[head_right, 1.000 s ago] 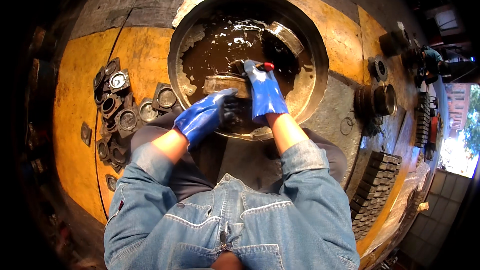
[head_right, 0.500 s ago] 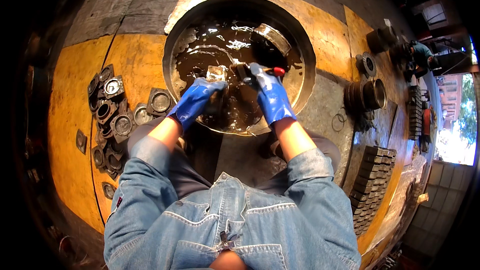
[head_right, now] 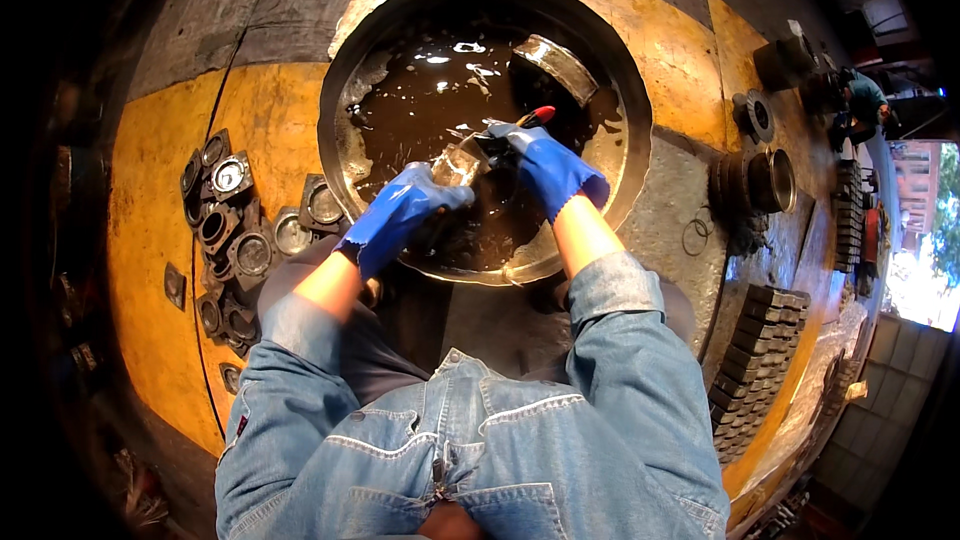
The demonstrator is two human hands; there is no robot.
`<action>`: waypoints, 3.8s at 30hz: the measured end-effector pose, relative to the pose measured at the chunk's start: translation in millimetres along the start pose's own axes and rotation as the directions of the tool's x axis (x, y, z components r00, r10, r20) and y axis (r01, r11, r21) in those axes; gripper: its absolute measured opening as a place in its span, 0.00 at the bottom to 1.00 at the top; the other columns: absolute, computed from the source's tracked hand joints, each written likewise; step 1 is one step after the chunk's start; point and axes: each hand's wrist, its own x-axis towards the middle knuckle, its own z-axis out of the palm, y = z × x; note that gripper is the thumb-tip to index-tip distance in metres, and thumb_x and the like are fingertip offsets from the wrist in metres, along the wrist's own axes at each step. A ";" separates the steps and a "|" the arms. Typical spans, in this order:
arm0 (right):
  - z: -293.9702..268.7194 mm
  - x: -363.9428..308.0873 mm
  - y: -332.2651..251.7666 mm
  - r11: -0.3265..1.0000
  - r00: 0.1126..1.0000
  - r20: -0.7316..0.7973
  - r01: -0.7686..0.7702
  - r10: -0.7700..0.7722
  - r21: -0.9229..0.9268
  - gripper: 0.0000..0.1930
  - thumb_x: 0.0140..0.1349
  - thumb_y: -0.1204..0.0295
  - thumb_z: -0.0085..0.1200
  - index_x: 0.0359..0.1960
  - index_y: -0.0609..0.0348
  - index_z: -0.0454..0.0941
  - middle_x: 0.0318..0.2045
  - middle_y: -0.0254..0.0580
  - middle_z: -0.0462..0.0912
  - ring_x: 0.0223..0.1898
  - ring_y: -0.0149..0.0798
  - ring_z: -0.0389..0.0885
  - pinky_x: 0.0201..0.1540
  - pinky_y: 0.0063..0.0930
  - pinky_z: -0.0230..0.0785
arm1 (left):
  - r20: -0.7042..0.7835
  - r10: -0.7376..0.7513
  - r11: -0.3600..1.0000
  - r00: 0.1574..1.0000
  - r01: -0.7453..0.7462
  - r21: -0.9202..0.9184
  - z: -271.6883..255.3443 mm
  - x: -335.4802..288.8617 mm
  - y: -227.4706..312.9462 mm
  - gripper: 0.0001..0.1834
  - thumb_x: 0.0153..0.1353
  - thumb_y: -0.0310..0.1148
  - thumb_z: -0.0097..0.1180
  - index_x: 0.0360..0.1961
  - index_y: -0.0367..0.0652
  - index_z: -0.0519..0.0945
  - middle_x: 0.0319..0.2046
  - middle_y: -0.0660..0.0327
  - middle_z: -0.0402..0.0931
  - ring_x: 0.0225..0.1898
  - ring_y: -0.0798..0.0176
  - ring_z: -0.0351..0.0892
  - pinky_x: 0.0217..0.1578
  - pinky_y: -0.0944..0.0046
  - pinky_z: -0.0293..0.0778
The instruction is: The person cleans various metal components by scrubbing them with a brush inside a large tub of liquid, occasionally lifting the parts to check them before placing them back in the tub or setting them aside on the floor.
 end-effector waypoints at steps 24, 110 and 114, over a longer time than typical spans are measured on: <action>-28.8 6.3 -7.3 0.987 0.989 0.130 0.087 -0.070 -0.135 0.20 0.77 0.67 0.53 0.62 0.69 0.82 0.59 0.50 0.86 0.60 0.40 0.84 0.69 0.33 0.70 | -0.117 -0.040 0.954 0.992 0.072 0.290 19.4 26.3 -25.7 0.21 0.56 0.42 0.75 0.43 0.35 0.89 0.31 0.55 0.89 0.33 0.62 0.89 0.34 0.58 0.82; 84.9 -19.0 -38.6 0.590 0.954 -0.273 -0.290 0.121 -0.754 0.29 0.70 0.51 0.62 0.58 0.67 0.82 0.52 0.53 0.88 0.55 0.41 0.85 0.61 0.36 0.74 | -0.265 0.096 0.849 0.959 -0.218 -0.481 -43.1 -3.3 -46.3 0.18 0.65 0.33 0.56 0.46 0.32 0.91 0.47 0.50 0.88 0.50 0.56 0.85 0.56 0.60 0.79; 58.5 -44.7 -14.7 0.762 0.897 -0.436 -0.232 -0.073 -0.605 0.30 0.69 0.52 0.62 0.59 0.67 0.81 0.51 0.53 0.88 0.57 0.38 0.85 0.62 0.33 0.73 | -0.232 0.162 0.809 0.959 -0.264 -0.525 -50.3 20.2 -80.5 0.20 0.67 0.36 0.56 0.49 0.34 0.91 0.51 0.51 0.88 0.56 0.56 0.83 0.62 0.60 0.74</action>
